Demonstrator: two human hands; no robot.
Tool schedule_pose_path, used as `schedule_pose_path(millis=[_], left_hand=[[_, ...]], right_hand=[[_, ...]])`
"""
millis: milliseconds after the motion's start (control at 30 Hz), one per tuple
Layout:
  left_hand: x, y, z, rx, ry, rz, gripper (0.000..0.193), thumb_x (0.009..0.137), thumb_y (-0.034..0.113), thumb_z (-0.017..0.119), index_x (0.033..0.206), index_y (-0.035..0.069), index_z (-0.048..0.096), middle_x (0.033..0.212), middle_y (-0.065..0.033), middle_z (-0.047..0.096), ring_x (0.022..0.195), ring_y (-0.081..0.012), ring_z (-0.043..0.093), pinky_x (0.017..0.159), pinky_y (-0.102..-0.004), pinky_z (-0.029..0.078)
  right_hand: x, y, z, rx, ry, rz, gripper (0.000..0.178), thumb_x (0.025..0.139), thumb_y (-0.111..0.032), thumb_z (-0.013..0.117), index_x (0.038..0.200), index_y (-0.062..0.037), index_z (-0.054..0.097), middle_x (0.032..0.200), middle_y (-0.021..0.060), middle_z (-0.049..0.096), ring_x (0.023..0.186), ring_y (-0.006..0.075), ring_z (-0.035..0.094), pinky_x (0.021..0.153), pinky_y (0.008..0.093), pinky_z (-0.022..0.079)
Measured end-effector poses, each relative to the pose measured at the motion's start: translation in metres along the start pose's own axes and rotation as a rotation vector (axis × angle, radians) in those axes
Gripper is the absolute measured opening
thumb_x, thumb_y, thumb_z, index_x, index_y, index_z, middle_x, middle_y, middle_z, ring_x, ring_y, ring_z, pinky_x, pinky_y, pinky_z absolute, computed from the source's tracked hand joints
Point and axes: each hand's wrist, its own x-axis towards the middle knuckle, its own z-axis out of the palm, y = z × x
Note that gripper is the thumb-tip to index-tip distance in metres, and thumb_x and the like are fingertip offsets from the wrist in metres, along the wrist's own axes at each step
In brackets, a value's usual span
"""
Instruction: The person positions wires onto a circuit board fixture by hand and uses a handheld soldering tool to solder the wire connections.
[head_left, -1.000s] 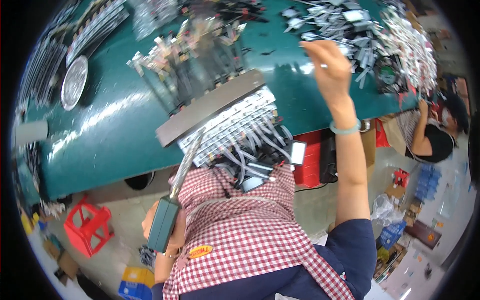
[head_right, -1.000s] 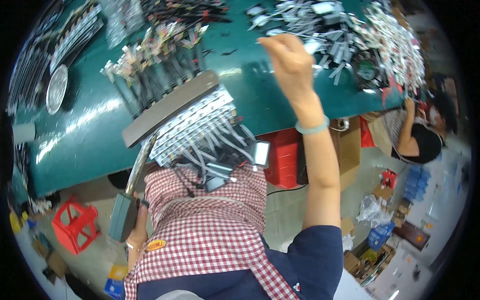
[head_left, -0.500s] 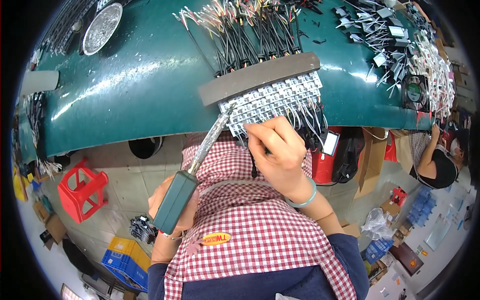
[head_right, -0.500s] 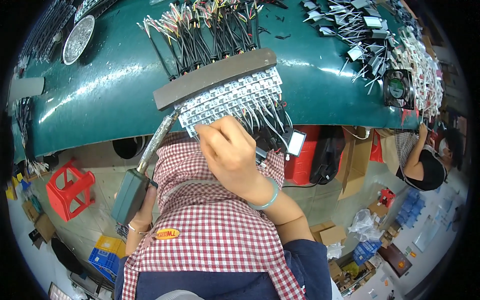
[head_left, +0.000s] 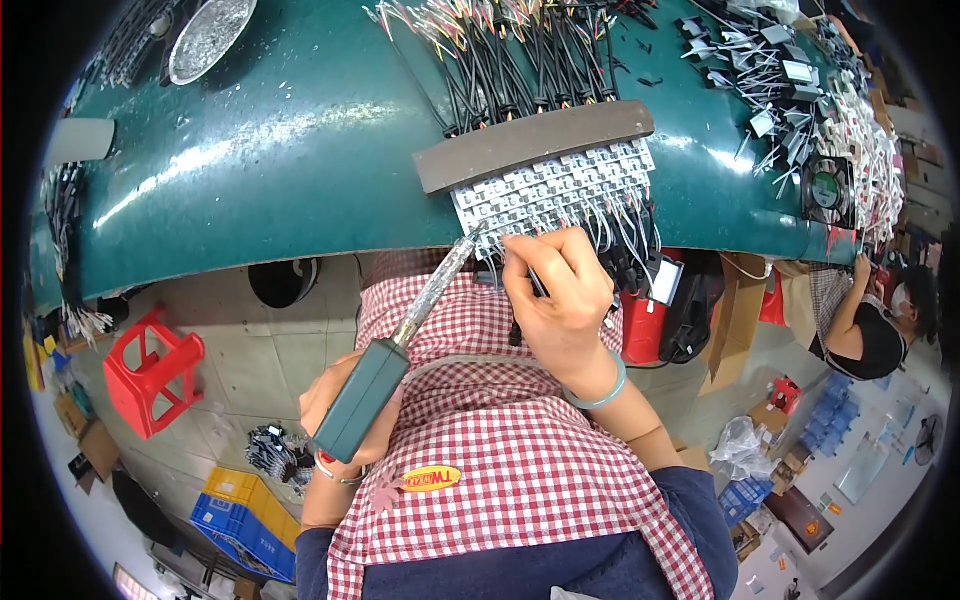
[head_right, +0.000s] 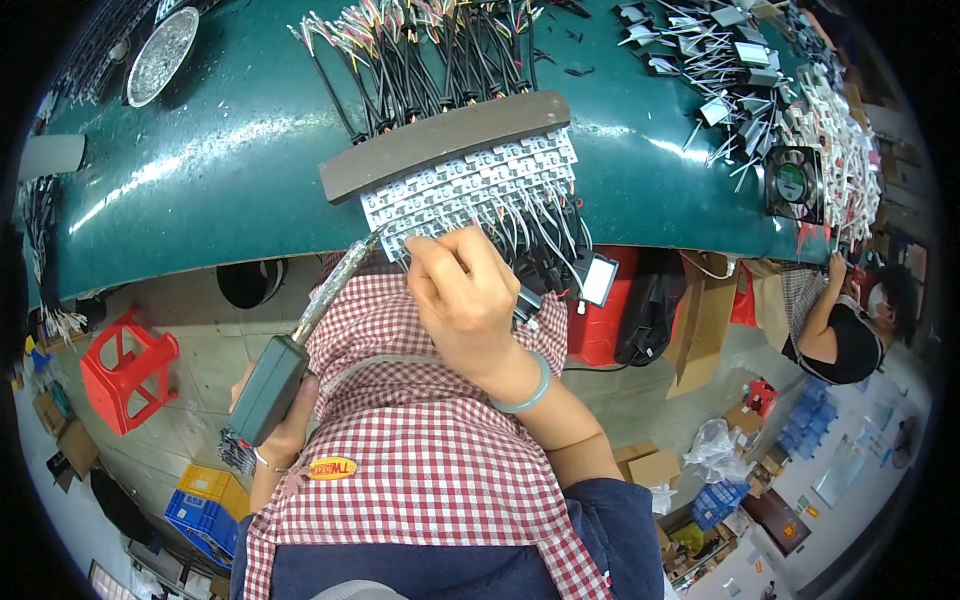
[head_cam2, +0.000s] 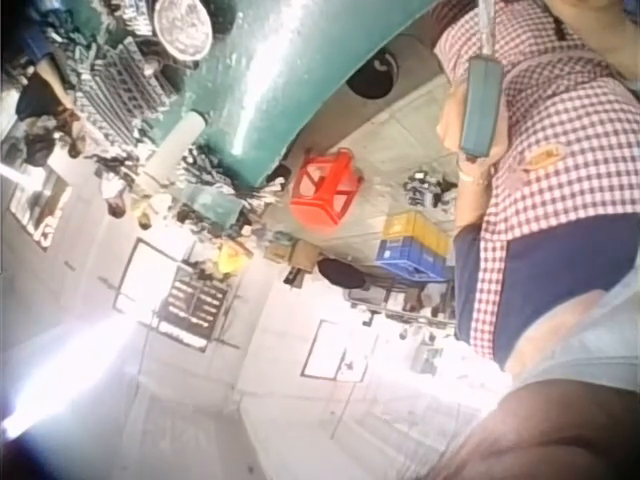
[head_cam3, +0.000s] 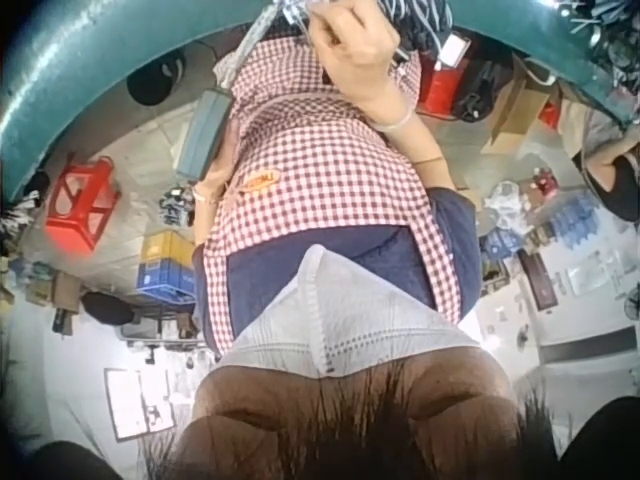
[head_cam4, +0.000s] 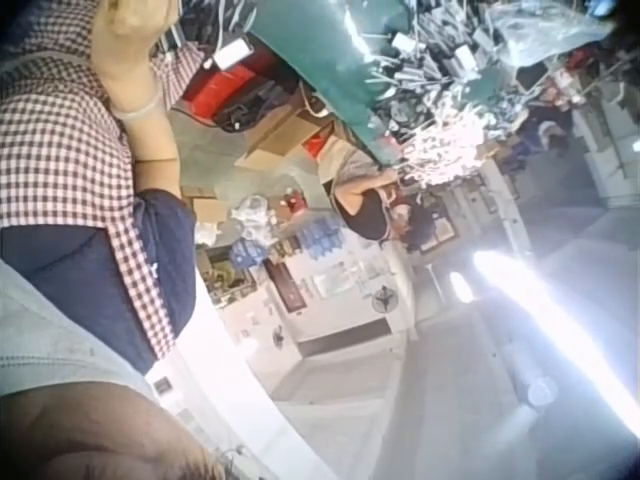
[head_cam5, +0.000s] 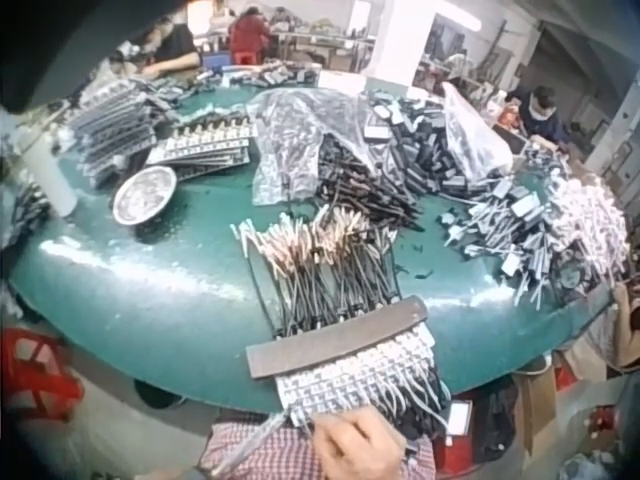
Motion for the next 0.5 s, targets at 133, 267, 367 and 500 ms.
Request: schedule_pose_path(millis=[133,267,367,500], left_hand=[[-0.001,-0.003,0.001,-0.052,0.015,-0.008,0.025,0.065,-0.001,0.076,0.088,-0.006,0.071,0.090,-0.0192,0.070,0.076,-0.0304,0.072,0.067,-0.0336,0.058],[-0.003,-0.004,0.003,-0.023,0.030,-0.005,0.025,0.065,0.000,0.076,0.088,-0.006,0.071,0.091,-0.0194,0.070,0.075,-0.0303,0.072,0.066,-0.0331,0.058],[-0.001,-0.004,0.004,-0.027,0.021,-0.021,0.024,0.065,0.000,0.076,0.088,-0.006,0.071,0.090,-0.0195,0.070,0.075,-0.0304,0.072,0.066,-0.0329,0.057],[0.001,-0.005,0.005,-0.027,0.031,0.032,0.024,0.065,0.000,0.076,0.088,-0.006,0.071,0.090,-0.0195,0.070,0.075,-0.0302,0.072,0.065,-0.0325,0.057]], right_hand=[[0.002,-0.003,-0.004,0.079,0.000,0.101,0.022,0.076,0.009,0.071,0.094,-0.0013,0.066,0.078,0.0093,0.057,0.066,0.0235,0.060,0.056,0.0318,0.049],[0.003,-0.009,-0.007,0.135,-0.028,0.225,0.014,0.081,0.006,0.069,0.092,-0.0005,0.062,0.080,0.0097,0.058,0.064,0.0230,0.059,0.055,0.0313,0.048],[0.006,-0.013,-0.009,0.106,-0.097,0.282,0.013,0.081,0.003,0.069,0.087,-0.0007,0.058,0.082,0.0098,0.060,0.064,0.0213,0.059,0.053,0.0311,0.046],[0.007,-0.009,-0.005,0.092,-0.072,0.272,0.014,0.079,0.000,0.071,0.083,-0.0017,0.057,0.078,0.0084,0.060,0.057,0.0189,0.056,0.048,0.0314,0.044]])
